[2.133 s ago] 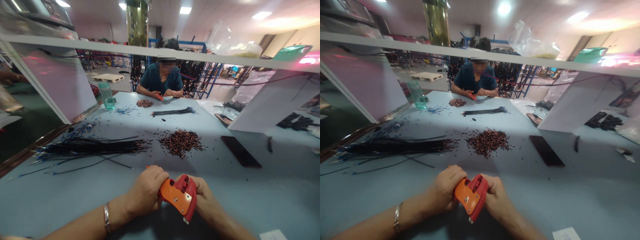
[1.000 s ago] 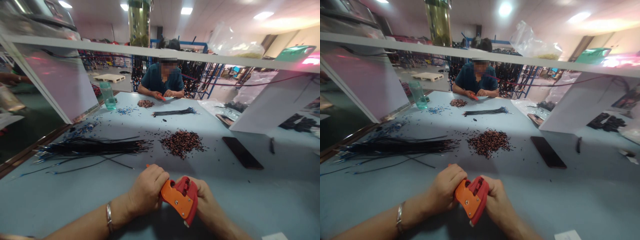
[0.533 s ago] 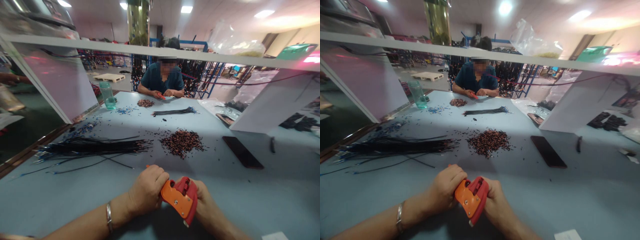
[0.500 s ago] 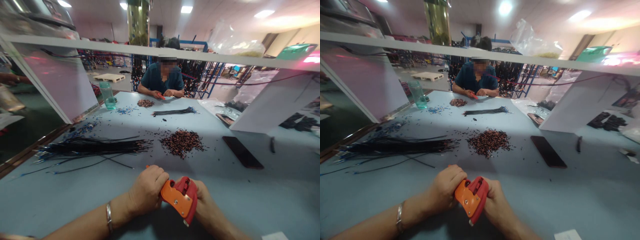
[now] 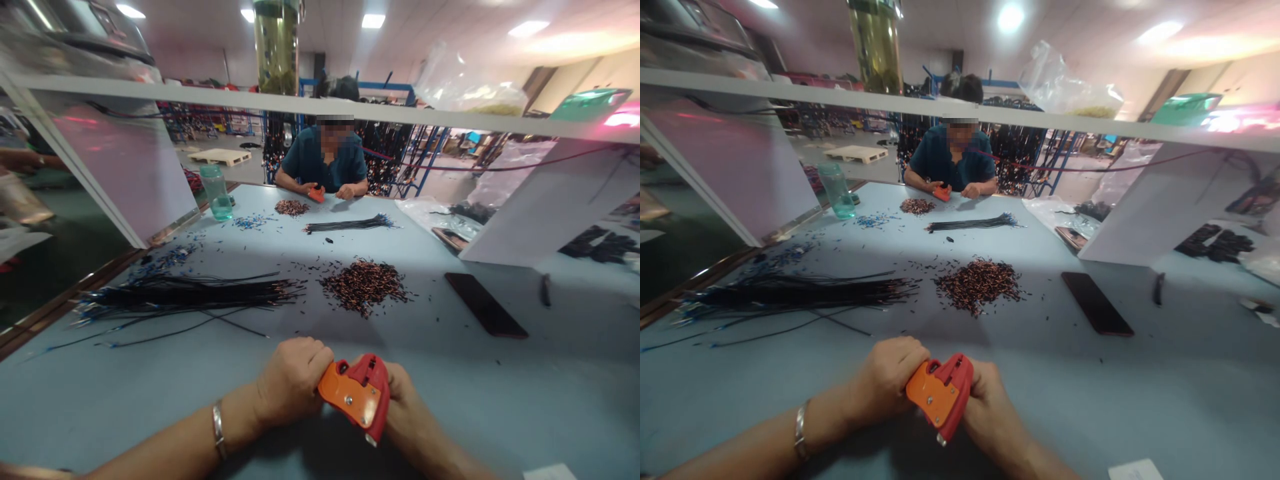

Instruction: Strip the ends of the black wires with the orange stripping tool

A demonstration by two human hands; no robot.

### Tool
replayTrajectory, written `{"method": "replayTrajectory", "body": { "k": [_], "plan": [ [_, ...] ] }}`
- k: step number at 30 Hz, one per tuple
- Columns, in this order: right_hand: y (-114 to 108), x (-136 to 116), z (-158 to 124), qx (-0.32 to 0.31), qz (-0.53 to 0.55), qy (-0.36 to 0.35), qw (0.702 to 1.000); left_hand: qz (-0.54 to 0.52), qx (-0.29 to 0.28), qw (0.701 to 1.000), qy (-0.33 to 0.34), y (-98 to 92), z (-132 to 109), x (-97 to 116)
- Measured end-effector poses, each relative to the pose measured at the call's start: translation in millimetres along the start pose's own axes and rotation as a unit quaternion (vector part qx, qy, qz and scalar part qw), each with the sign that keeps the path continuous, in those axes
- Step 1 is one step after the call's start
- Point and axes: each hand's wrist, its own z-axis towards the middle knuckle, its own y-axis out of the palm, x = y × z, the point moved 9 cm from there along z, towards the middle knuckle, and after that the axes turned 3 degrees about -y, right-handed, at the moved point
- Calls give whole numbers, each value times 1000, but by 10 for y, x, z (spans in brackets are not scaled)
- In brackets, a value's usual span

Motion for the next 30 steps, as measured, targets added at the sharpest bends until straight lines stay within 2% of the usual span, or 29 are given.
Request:
{"method": "replayTrajectory", "body": {
  "k": [7, 13, 16, 19, 21, 23, 25, 26, 27, 30],
  "plan": [
    [16, 105, -8, -1, 31, 40, 999, 9, 15, 1000, 6, -34, 22, -7],
    [20, 128, 3, 12, 45, 55, 997, -1, 0, 1000, -2, -18, 34, -38],
    [-49, 122, 33, 16, 18, 40, 999, -15, -21, 999, -48, -4, 45, -142],
    [-233, 117, 78, 46, -36, 31, 998, -46, -36, 991, -123, -48, 65, -330],
    [-398, 105, 106, 83, -79, 29, 993, -93, -46, 978, -182, -91, 74, -472],
    [-539, 69, 126, 118, -117, 18, 986, -169, -61, 951, -250, -105, 64, -610],
    [-625, 23, 136, 139, -147, 1, 979, -300, -96, 893, -321, -26, 18, -699],
    [-649, 1, 137, 147, -159, -6, 976, -388, -120, 842, -354, 57, -20, -704],
    [-663, -19, 136, 151, -169, -14, 974, -483, -147, 774, -382, 156, -65, -675],
    [-662, -42, 135, 150, -187, -24, 970, -693, -208, 527, -446, 418, -222, -496]
  ]
}}
